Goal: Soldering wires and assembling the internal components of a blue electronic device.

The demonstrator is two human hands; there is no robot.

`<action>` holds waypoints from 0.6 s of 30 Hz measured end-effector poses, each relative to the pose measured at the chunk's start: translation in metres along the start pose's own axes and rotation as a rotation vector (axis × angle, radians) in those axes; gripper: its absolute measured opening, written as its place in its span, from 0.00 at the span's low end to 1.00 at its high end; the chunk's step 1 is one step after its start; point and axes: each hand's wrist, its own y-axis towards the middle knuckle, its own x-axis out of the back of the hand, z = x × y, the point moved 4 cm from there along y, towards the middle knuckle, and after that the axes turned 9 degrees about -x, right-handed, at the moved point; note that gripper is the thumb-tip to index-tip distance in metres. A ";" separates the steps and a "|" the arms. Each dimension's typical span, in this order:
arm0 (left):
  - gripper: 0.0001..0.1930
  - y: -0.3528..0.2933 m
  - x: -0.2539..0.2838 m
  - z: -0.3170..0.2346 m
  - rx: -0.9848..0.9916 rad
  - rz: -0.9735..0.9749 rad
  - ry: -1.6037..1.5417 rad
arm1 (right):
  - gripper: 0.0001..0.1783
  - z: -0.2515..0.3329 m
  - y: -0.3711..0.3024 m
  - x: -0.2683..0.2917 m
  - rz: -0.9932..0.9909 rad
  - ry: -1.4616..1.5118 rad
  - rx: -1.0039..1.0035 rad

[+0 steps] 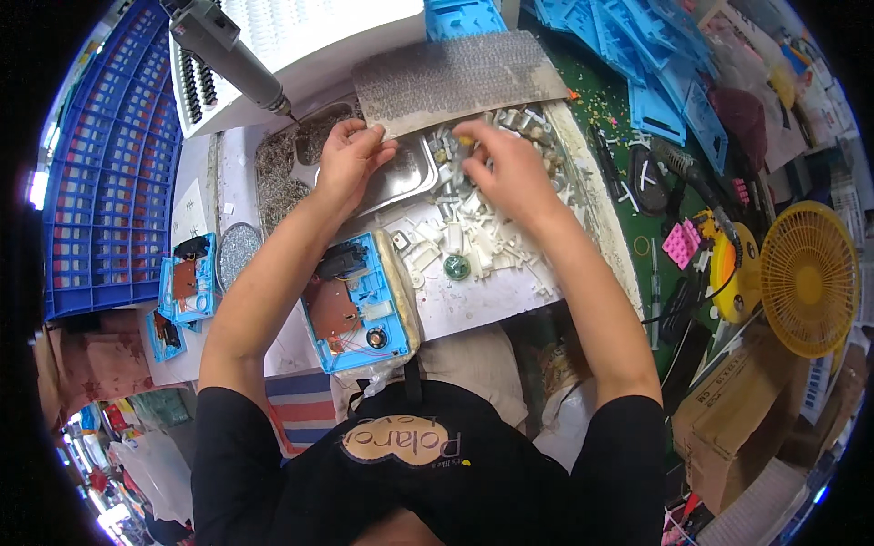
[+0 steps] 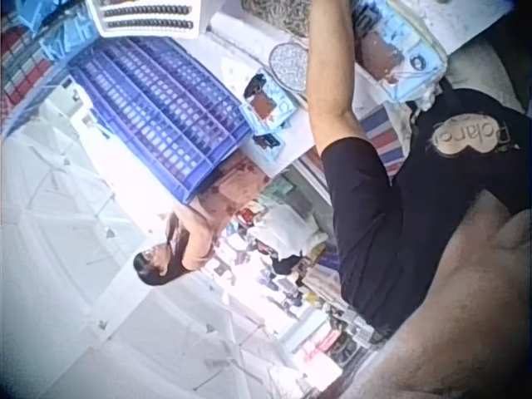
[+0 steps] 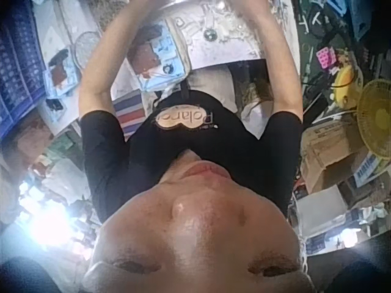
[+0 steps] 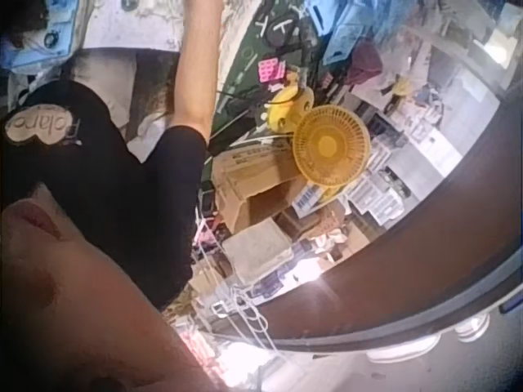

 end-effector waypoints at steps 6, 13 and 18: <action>0.15 -0.010 -0.011 -0.021 -0.137 0.170 0.684 | 0.24 0.003 -0.006 0.001 0.068 0.182 -0.067; 0.13 -0.015 -0.025 -0.050 -0.875 0.158 1.338 | 0.25 0.026 -0.086 0.036 0.010 0.612 -0.282; 0.06 0.005 -0.063 -0.037 -0.970 0.299 1.255 | 0.25 0.000 -0.146 0.012 0.415 0.759 -0.616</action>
